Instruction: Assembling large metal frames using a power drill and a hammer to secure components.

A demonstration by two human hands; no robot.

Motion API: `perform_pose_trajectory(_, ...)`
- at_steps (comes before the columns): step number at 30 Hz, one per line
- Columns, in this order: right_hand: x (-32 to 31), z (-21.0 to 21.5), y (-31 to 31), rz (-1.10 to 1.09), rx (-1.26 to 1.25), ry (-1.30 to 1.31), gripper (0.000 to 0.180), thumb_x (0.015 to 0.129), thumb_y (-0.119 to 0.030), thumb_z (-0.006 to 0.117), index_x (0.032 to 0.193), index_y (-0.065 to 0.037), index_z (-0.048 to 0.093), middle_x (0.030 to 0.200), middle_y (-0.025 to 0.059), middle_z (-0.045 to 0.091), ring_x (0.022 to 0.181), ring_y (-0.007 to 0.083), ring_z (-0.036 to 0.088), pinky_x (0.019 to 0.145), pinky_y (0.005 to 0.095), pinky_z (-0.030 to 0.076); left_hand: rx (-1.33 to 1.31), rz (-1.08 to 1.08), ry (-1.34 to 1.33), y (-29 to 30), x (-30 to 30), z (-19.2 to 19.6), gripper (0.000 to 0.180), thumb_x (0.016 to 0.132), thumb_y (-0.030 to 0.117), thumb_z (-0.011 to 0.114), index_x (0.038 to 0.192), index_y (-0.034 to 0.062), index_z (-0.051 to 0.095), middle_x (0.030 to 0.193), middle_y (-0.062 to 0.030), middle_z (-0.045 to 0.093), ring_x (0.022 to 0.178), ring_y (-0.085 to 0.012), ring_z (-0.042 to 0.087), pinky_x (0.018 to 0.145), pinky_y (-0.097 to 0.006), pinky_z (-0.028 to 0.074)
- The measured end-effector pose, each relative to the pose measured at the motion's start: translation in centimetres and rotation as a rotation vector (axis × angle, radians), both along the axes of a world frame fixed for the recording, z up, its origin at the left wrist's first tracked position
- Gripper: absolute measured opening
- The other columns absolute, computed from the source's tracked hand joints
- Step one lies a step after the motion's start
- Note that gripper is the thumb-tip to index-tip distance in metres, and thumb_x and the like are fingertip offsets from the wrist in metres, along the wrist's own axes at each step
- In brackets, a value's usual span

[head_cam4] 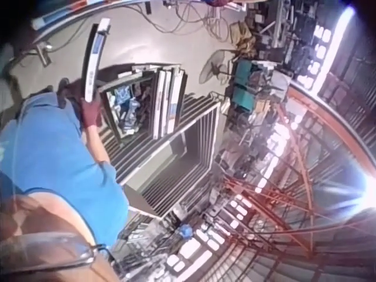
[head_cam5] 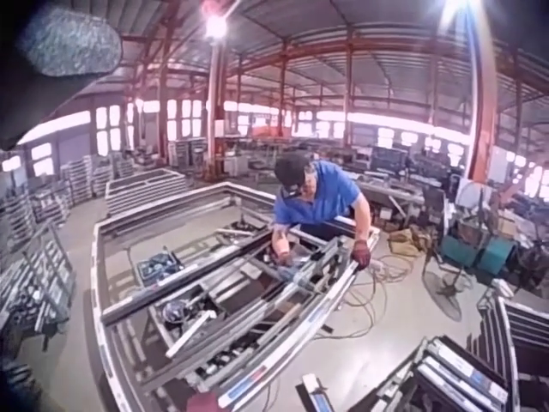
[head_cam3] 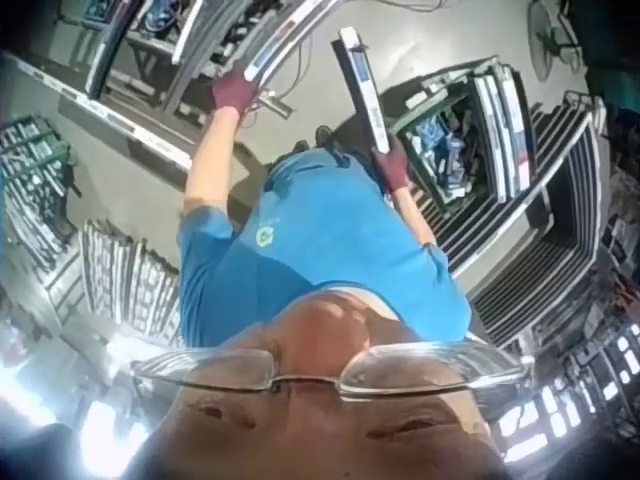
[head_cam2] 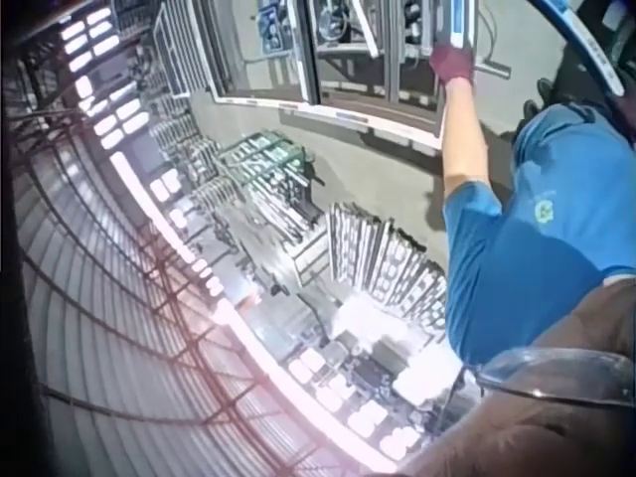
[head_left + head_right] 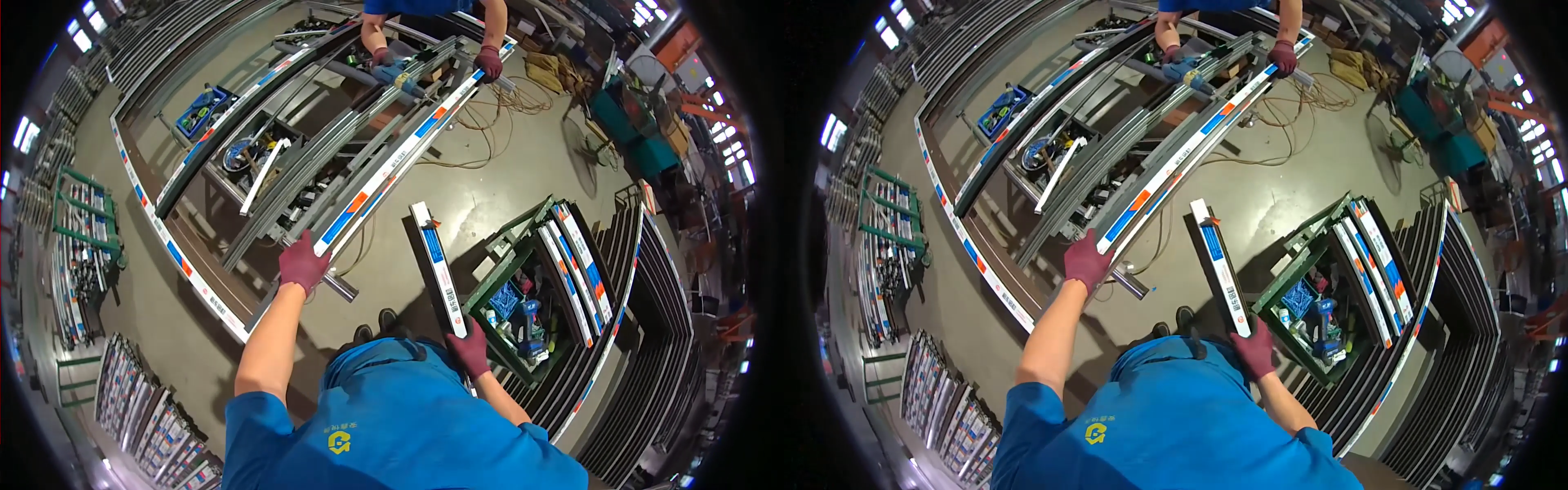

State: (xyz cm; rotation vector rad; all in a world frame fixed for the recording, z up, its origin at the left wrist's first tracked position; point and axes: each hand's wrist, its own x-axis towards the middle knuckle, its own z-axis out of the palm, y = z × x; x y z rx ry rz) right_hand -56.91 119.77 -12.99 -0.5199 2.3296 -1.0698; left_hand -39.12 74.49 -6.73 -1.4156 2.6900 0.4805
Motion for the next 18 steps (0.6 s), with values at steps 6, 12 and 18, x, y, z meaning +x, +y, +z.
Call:
perform_pose_trajectory(6,3.6,1.4,0.1,-0.140,0.185,0.084,0.076,0.074,-0.030,0.090,0.139,-0.003,0.062,0.132,0.0219,0.068,0.124,0.0415,0.063,0.106,0.0493,0.052,0.003,0.008,0.033,-0.2,0.5,0.0,0.068,0.089,0.047,0.078,0.136,0.0038,0.055,0.108,-0.0227,0.075,0.101,-0.0406,0.073,0.089,-0.052,0.057)
perform_pose_trajectory(12,7.4,-1.9,2.5,-0.249,0.284,0.252,0.073,0.073,-0.029,0.091,0.135,-0.003,0.062,0.130,0.0235,0.068,0.122,0.0419,0.066,0.102,0.0492,0.054,-0.027,-0.003,0.068,0.5,0.3,1.3,0.068,0.089,0.048,0.078,0.135,0.0028,0.057,0.108,-0.0235,0.075,0.102,-0.0410,0.073,0.088,-0.052,0.057)
perform_pose_trajectory(18,9.9,-2.9,5.1,-0.221,0.260,0.235,0.064,0.071,-0.028,0.090,0.124,-0.003,0.065,0.121,0.0239,0.070,0.116,0.0448,0.066,0.098,0.0513,0.054,-0.032,-0.010,0.072,0.3,0.5,0.5,0.066,0.089,0.048,0.077,0.133,0.0030,0.058,0.108,-0.0229,0.076,0.103,-0.0404,0.074,0.089,-0.052,0.057)
